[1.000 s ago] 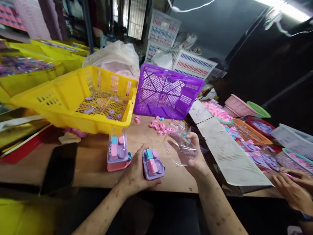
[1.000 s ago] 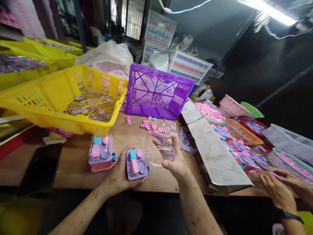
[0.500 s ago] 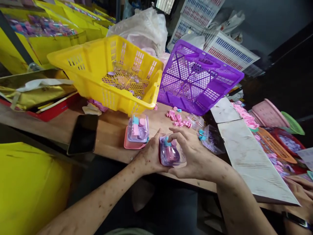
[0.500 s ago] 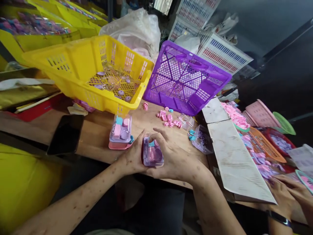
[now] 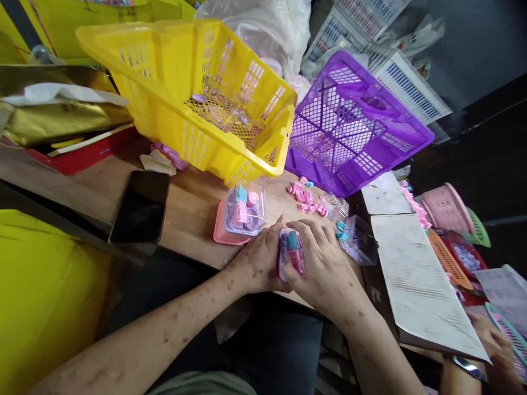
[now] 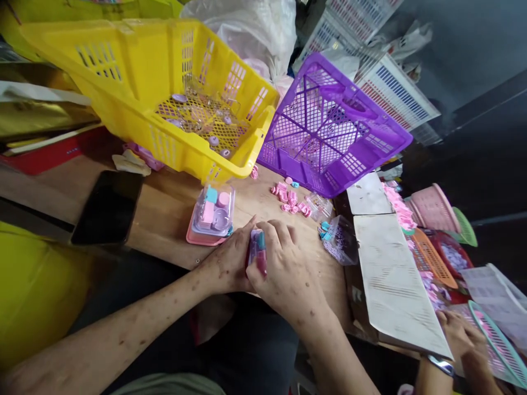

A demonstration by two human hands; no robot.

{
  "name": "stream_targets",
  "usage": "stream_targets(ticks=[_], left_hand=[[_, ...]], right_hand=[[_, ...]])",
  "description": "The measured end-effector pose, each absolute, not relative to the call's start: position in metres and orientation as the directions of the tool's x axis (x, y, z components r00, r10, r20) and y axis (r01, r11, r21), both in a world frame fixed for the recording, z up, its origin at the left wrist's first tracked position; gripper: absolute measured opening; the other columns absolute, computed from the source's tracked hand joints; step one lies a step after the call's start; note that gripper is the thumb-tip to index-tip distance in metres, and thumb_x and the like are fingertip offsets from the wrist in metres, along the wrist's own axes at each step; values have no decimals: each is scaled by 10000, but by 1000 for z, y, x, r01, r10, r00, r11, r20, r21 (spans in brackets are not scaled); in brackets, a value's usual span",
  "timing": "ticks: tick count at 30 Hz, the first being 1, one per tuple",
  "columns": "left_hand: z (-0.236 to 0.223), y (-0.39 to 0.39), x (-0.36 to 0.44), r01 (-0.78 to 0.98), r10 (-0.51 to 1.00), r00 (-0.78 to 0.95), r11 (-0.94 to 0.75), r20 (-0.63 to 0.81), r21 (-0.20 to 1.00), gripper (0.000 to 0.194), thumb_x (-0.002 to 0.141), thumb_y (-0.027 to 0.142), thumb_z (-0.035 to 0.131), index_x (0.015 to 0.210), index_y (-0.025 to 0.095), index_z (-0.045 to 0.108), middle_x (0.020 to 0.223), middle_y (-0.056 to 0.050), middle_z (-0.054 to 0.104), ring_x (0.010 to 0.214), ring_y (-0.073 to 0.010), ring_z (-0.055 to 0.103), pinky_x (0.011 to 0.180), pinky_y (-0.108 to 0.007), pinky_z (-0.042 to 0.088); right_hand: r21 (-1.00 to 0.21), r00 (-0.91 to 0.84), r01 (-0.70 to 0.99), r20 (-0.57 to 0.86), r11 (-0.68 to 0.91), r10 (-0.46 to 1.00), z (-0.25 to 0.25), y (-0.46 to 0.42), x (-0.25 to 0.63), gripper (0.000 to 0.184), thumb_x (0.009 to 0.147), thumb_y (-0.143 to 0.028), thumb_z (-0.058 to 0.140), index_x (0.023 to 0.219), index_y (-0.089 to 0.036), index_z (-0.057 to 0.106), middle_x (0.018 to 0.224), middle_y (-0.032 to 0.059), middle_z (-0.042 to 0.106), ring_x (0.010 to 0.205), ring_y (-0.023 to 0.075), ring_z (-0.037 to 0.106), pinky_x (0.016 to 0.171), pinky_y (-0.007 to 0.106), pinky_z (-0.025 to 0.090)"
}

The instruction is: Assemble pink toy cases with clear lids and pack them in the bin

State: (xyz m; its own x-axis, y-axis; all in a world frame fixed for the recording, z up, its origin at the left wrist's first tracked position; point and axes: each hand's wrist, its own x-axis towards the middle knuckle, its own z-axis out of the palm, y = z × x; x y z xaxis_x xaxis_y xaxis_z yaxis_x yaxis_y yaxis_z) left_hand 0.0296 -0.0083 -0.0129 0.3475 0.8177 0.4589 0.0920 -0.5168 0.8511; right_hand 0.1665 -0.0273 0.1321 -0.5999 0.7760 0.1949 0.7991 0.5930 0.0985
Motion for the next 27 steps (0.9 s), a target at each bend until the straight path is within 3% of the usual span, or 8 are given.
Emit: stream_targets(ticks=[3, 7, 15, 23, 27], left_hand=[[-12, -9, 30, 103, 814, 354, -524, 461, 846, 1521, 645, 418, 991, 1739, 251, -52, 1698, -258, 412, 1524, -498, 526, 1232, -709, 500], [-12, -8, 30, 112, 815, 361, -521, 454, 846, 1455, 651, 423, 976, 1715, 221, 3, 1739, -281, 355, 1576, -511, 470, 1296, -722, 433], [-14, -9, 32, 139, 820, 369, -515, 438, 846, 1484, 610, 424, 1007, 1703, 215, 24, 1755, -298, 324, 1596, -524, 441, 1292, -736, 429], [-9, -10, 30, 137, 810, 335, -547, 481, 826, 1563, 646, 424, 1053, 1742, 229, -43, 1712, -285, 404, 1555, -503, 501, 1233, -711, 499], [-11, -9, 30, 120, 810, 327, -546, 486, 829, 1564, 636, 440, 1073, 1744, 236, -13, 1720, -283, 401, 1563, -508, 491, 1249, -731, 472]], right_hand=[[116, -606, 795, 190, 596, 772, 134, -28, 163, 480, 909, -170, 585, 1379, -77, 563, 1311, 230, 649, 1200, 415, 589, 1057, 618, 557], [112, -614, 790, 134, 603, 778, 137, -26, 161, 470, 903, -174, 602, 1361, -74, 577, 1304, 216, 654, 1189, 417, 590, 1064, 606, 551], [113, -646, 763, 102, 636, 757, 139, -23, 163, 444, 915, -179, 589, 1348, -86, 571, 1293, 211, 652, 1193, 419, 586, 1089, 603, 515], [-119, -527, 837, 84, 534, 845, 139, -25, 173, 323, 1110, -236, 390, 1378, -167, 558, 1340, 173, 645, 1274, 375, 614, 1127, 603, 495], [-126, -499, 850, 118, 512, 858, 137, -22, 172, 279, 1110, -309, 476, 1333, -195, 597, 1310, 153, 679, 1272, 382, 629, 1124, 623, 499]])
